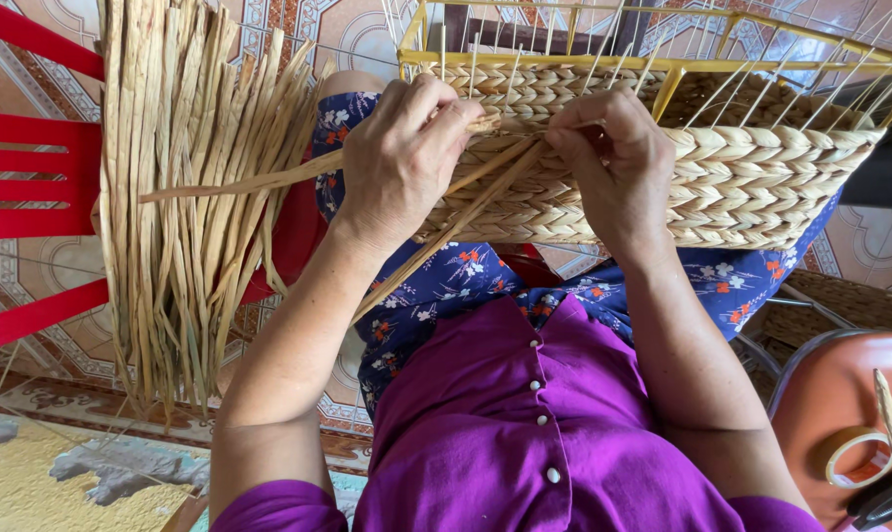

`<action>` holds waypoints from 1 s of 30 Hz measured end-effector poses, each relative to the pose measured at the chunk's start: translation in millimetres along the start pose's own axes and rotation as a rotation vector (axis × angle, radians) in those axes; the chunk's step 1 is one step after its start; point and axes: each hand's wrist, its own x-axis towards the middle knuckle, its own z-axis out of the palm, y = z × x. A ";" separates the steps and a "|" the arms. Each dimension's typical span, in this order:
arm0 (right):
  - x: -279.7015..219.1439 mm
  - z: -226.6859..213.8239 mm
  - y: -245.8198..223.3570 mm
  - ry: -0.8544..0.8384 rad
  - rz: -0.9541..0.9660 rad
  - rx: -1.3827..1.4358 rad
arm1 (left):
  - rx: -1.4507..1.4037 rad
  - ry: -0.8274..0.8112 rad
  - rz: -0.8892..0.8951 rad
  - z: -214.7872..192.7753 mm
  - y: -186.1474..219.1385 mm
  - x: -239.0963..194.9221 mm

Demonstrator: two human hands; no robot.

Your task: The person weaves dried palm leaves into a basket using a yellow metal frame. They repeatedly thread the leaves through the frame's vertical supports, pulling them tight to form a tight weave pattern.

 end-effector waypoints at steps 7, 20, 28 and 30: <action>-15.2 1.7 2.7 0.050 0.050 0.083 | -0.239 0.009 0.009 -21.3 29.5 11.3; -30.9 -1.0 0.0 0.027 -0.007 0.054 | -0.370 -0.111 -0.206 -6.4 33.0 22.4; -28.3 -4.0 -6.4 0.013 -0.054 -0.074 | -0.291 -0.160 -0.190 0.6 32.7 29.1; -27.9 -5.6 -7.8 0.002 -0.064 -0.110 | -0.332 -0.161 -0.183 1.6 27.9 27.2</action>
